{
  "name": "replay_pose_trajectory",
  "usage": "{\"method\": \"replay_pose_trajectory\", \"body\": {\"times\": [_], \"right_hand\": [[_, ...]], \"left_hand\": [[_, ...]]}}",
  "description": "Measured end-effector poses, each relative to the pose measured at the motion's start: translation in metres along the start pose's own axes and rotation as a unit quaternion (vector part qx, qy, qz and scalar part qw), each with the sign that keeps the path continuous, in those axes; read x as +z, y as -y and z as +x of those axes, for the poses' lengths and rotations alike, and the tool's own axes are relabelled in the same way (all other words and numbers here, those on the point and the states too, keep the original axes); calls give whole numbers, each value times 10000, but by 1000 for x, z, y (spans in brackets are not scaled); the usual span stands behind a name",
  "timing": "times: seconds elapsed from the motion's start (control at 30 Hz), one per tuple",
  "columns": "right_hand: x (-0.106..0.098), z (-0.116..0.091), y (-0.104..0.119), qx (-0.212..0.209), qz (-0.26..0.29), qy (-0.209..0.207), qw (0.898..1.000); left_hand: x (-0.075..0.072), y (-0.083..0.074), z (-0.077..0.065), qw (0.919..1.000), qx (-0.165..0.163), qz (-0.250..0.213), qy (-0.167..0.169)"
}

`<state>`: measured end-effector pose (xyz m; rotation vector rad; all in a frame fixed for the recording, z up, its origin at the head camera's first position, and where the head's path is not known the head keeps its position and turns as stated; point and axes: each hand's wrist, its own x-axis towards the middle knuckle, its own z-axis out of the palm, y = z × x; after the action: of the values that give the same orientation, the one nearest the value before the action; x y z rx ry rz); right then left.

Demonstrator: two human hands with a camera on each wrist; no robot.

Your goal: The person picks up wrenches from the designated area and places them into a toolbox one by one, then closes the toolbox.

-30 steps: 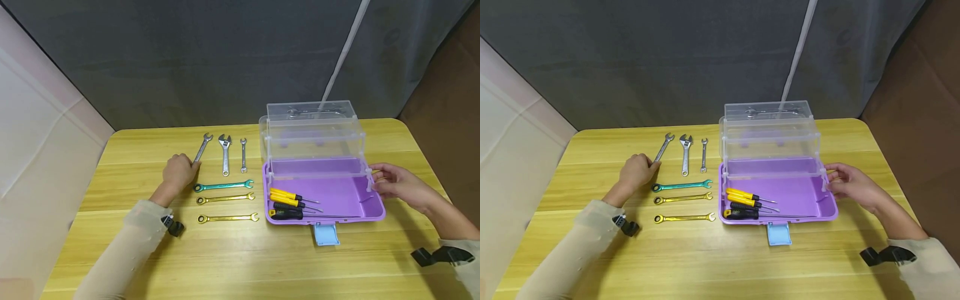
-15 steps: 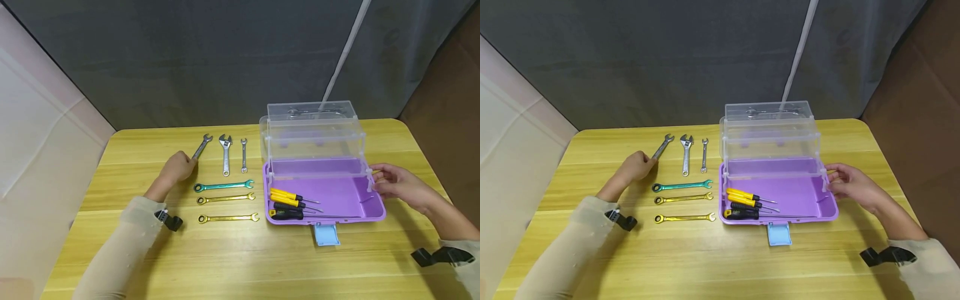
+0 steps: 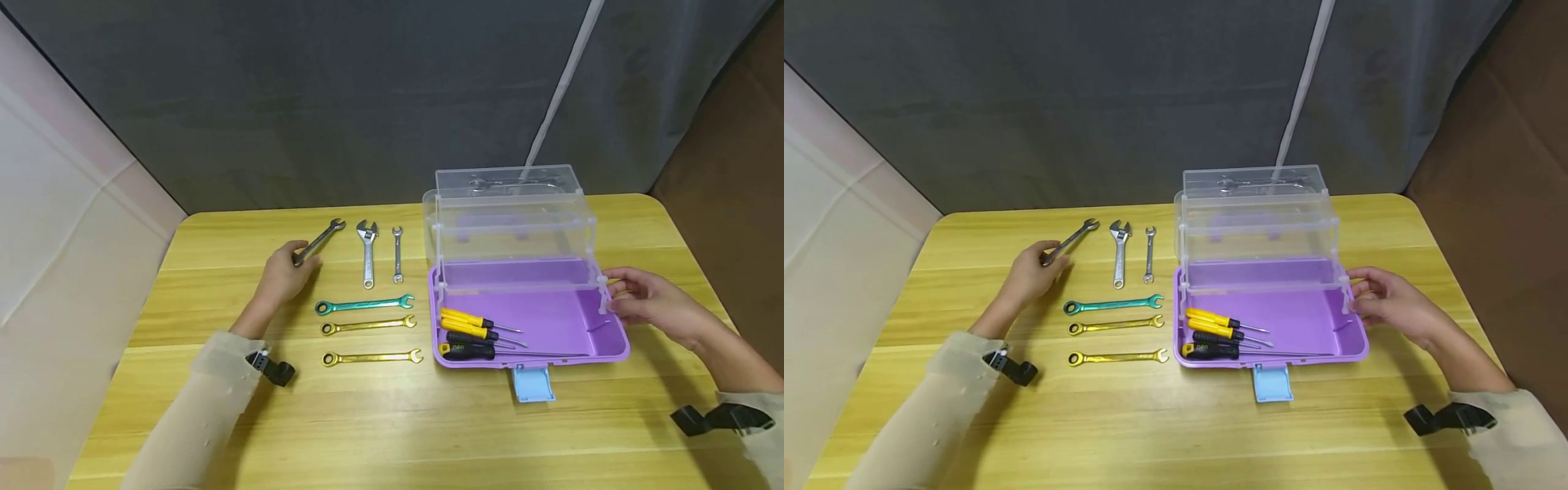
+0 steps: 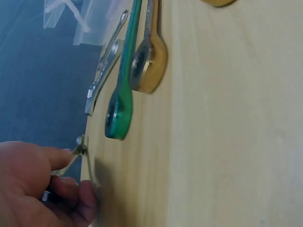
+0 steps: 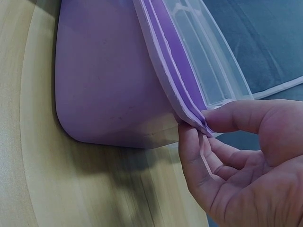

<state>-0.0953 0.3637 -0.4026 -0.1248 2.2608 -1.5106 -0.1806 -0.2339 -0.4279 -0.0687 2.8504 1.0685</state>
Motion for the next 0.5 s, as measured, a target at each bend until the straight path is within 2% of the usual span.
{"method": "replay_pose_trajectory", "body": {"times": [0.27,0.5], "right_hand": [[-1,-2,1,9,-6,-45,10000],[-1,-1,-1,-47,91,-38,9999]], "left_hand": [[5,4,2,9967,448,-361,-573],[9,6,4,9922,536,-349,-1071]]}}
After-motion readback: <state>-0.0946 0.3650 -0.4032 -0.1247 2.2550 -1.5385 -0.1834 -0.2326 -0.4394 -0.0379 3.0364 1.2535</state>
